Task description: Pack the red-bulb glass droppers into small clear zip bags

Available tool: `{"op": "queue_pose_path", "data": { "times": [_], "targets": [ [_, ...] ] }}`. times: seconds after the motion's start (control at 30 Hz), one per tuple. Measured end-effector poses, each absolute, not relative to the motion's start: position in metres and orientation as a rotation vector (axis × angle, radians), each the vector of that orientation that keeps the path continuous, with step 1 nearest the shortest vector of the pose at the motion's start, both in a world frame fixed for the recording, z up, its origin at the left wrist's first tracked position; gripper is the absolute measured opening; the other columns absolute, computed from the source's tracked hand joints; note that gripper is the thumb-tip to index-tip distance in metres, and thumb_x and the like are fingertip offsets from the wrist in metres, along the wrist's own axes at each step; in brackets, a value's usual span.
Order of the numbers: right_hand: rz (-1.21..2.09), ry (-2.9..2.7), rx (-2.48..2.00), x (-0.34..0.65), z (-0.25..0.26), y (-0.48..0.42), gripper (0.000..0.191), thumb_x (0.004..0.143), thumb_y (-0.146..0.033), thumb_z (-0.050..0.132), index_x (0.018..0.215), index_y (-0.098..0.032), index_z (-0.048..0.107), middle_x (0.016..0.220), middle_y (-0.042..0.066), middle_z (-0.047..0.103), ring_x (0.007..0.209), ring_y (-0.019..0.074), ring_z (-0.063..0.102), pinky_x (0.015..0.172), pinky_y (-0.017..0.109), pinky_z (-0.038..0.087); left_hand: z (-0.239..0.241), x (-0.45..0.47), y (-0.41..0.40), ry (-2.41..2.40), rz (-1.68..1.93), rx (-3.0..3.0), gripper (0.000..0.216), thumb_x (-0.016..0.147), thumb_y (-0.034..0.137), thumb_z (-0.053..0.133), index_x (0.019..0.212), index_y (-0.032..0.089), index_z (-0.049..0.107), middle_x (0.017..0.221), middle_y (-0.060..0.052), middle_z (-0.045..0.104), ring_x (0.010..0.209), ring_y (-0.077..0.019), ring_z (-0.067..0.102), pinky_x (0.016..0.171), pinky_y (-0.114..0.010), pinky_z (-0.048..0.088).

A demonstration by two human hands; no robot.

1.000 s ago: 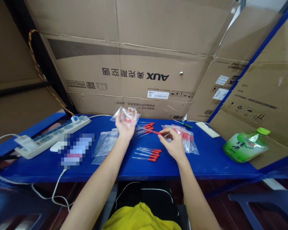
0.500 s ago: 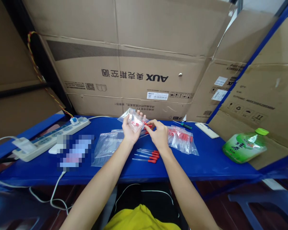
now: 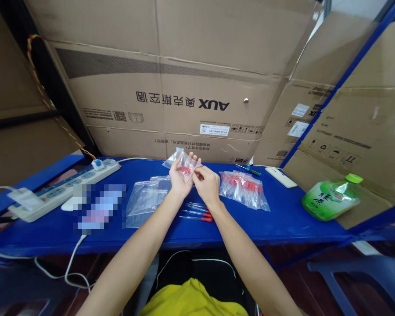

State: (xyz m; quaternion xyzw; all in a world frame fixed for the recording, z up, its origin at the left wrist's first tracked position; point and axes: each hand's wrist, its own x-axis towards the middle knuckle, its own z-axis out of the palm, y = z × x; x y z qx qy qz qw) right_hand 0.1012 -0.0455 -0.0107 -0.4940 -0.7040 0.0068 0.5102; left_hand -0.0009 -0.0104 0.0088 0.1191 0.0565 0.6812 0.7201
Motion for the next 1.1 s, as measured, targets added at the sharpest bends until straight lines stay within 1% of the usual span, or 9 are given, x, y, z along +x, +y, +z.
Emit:
{"op": "queue_pose_path", "data": {
  "times": [0.13, 0.33, 0.43, 0.5, 0.6, 0.73, 0.83, 0.9, 1.1],
  "targets": [
    [0.084, -1.761, -1.173, 0.102, -0.012, -0.044, 0.024, 0.096, -0.029, 0.057, 0.097, -0.024, 0.081, 0.085, 0.003, 0.075, 0.072, 0.0177, 0.065, 0.071, 0.026, 0.046, 0.009, -0.004, -0.009, 0.134, 1.511, 0.254, 0.025, 0.094, 0.024, 0.053, 0.109, 0.014, 0.070, 0.100, -0.010, 0.076, 0.095, -0.0201, 0.074, 0.106, -0.041, 0.055],
    [0.316, -1.771, -1.073, 0.131, -0.001, -0.054, 0.031, 0.096, -0.030, 0.057, 0.117, -0.024, 0.078, 0.085, 0.001, 0.076, 0.064, 0.0161, 0.061, 0.068, 0.028, 0.048, 0.011, -0.010, -0.006, 0.144, 1.552, 0.223, 0.023, 0.094, 0.023, 0.053, 0.105, 0.014, 0.070, 0.101, -0.010, 0.077, 0.096, -0.0203, 0.074, 0.106, -0.041, 0.056],
    [0.361, -1.807, -1.218, 0.163, 0.000, -0.071, 0.025, 0.094, -0.033, 0.061, 0.107, -0.022, 0.080, 0.087, 0.003, 0.077, 0.069, 0.0169, 0.063, 0.070, 0.029, 0.048, 0.011, -0.013, -0.004, 0.149, 1.569, 0.178, 0.024, 0.092, 0.022, 0.054, 0.108, 0.014, 0.070, 0.100, -0.010, 0.077, 0.097, -0.0207, 0.074, 0.107, -0.042, 0.055],
    [0.407, -1.883, -1.340, 0.184, -0.006, -0.083, 0.023, 0.093, -0.033, 0.062, 0.102, -0.021, 0.081, 0.094, 0.005, 0.078, 0.072, 0.0173, 0.064, 0.074, 0.030, 0.049, 0.011, -0.015, -0.003, 0.147, 1.570, 0.161, 0.025, 0.091, 0.022, 0.055, 0.110, 0.014, 0.069, 0.099, -0.010, 0.077, 0.096, -0.0206, 0.074, 0.107, -0.043, 0.055],
    [0.580, -2.021, -1.463, 0.207, -0.021, -0.101, 0.023, 0.089, -0.032, 0.067, 0.105, -0.021, 0.081, 0.100, 0.006, 0.077, 0.073, 0.0170, 0.064, 0.074, 0.031, 0.051, 0.011, -0.015, -0.003, 0.138, 1.569, 0.157, 0.025, 0.091, 0.022, 0.055, 0.110, 0.013, 0.068, 0.099, -0.009, 0.077, 0.095, -0.0202, 0.074, 0.108, -0.044, 0.055],
    [0.628, -2.075, -1.442, 0.214, -0.034, -0.115, 0.020, 0.087, -0.025, 0.068, 0.102, -0.020, 0.081, 0.097, 0.006, 0.075, 0.073, 0.0166, 0.065, 0.074, 0.031, 0.051, 0.010, -0.013, -0.003, 0.149, 1.571, 0.158, 0.025, 0.091, 0.022, 0.055, 0.110, 0.014, 0.068, 0.100, -0.010, 0.077, 0.095, -0.0201, 0.074, 0.107, -0.043, 0.056],
    [0.618, -2.006, -1.419, 0.212, -0.036, -0.118, 0.015, 0.087, -0.024, 0.067, 0.095, -0.021, 0.080, 0.086, 0.004, 0.074, 0.069, 0.0173, 0.063, 0.069, 0.031, 0.050, 0.010, -0.013, -0.003, 0.165, 1.571, 0.160, 0.026, 0.091, 0.022, 0.055, 0.111, 0.014, 0.068, 0.100, -0.010, 0.076, 0.097, -0.0206, 0.074, 0.107, -0.043, 0.056],
    [0.632, -1.908, -1.405, 0.210, -0.034, -0.118, 0.016, 0.089, -0.028, 0.065, 0.096, -0.022, 0.078, 0.078, 0.002, 0.073, 0.067, 0.0180, 0.063, 0.066, 0.031, 0.050, 0.009, -0.013, -0.003, 0.175, 1.575, 0.167, 0.027, 0.090, 0.022, 0.056, 0.113, 0.015, 0.068, 0.100, -0.010, 0.076, 0.099, -0.0213, 0.074, 0.106, -0.043, 0.056],
    [0.507, -1.557, -1.233, 0.196, -0.025, -0.115, 0.021, 0.090, -0.035, 0.066, 0.101, -0.020, 0.075, 0.089, 0.006, 0.076, 0.076, 0.0201, 0.068, 0.070, 0.032, 0.054, 0.009, -0.014, -0.004, 0.204, 1.578, 0.178, 0.027, 0.091, 0.024, 0.056, 0.113, 0.015, 0.069, 0.101, -0.011, 0.076, 0.103, -0.0222, 0.074, 0.106, -0.042, 0.057]
  ]
}}
